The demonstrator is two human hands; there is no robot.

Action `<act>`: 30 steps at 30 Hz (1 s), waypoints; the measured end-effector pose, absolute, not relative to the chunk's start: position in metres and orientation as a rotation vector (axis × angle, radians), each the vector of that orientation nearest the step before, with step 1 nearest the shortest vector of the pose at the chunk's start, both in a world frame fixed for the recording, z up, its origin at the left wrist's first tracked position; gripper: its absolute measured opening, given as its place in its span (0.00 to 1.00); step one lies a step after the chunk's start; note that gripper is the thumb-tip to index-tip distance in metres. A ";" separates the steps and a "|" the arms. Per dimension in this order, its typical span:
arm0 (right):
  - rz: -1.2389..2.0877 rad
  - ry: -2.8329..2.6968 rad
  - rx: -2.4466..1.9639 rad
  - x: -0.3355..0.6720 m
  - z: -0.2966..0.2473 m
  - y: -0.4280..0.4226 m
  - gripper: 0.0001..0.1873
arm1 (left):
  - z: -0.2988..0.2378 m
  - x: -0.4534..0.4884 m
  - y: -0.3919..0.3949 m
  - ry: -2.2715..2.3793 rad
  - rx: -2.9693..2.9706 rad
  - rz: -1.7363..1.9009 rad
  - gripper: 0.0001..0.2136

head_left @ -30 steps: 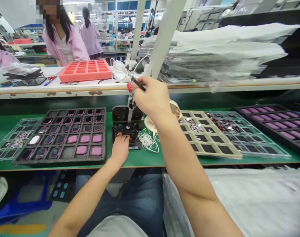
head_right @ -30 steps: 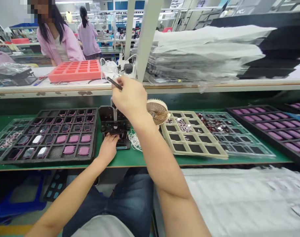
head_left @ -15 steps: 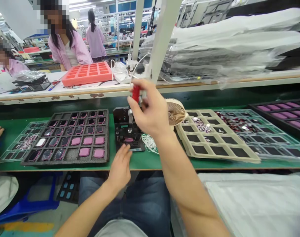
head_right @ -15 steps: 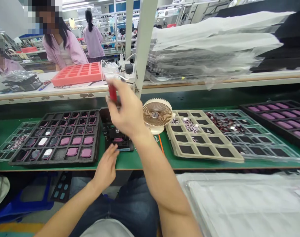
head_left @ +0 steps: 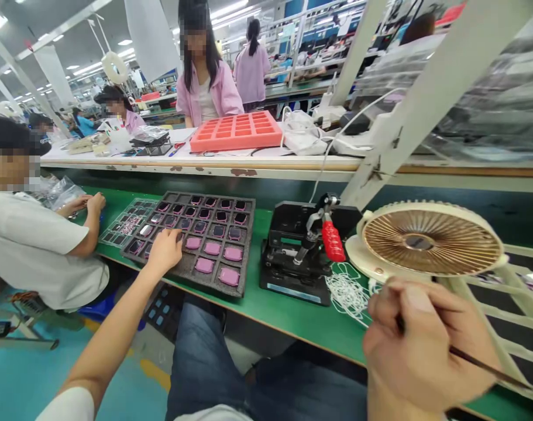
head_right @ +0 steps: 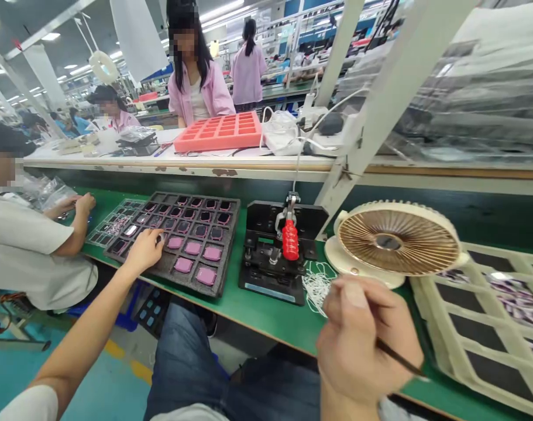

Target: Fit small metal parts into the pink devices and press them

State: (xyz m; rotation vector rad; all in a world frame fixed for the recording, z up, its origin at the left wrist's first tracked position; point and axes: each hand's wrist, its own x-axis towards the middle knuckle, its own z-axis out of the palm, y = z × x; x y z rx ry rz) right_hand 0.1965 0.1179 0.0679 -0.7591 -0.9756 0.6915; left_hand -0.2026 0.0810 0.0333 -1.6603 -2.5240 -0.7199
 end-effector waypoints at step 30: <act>0.930 -1.582 -0.559 0.164 -0.013 0.038 0.23 | 0.032 -0.008 -0.001 -2.869 -1.857 -2.702 0.21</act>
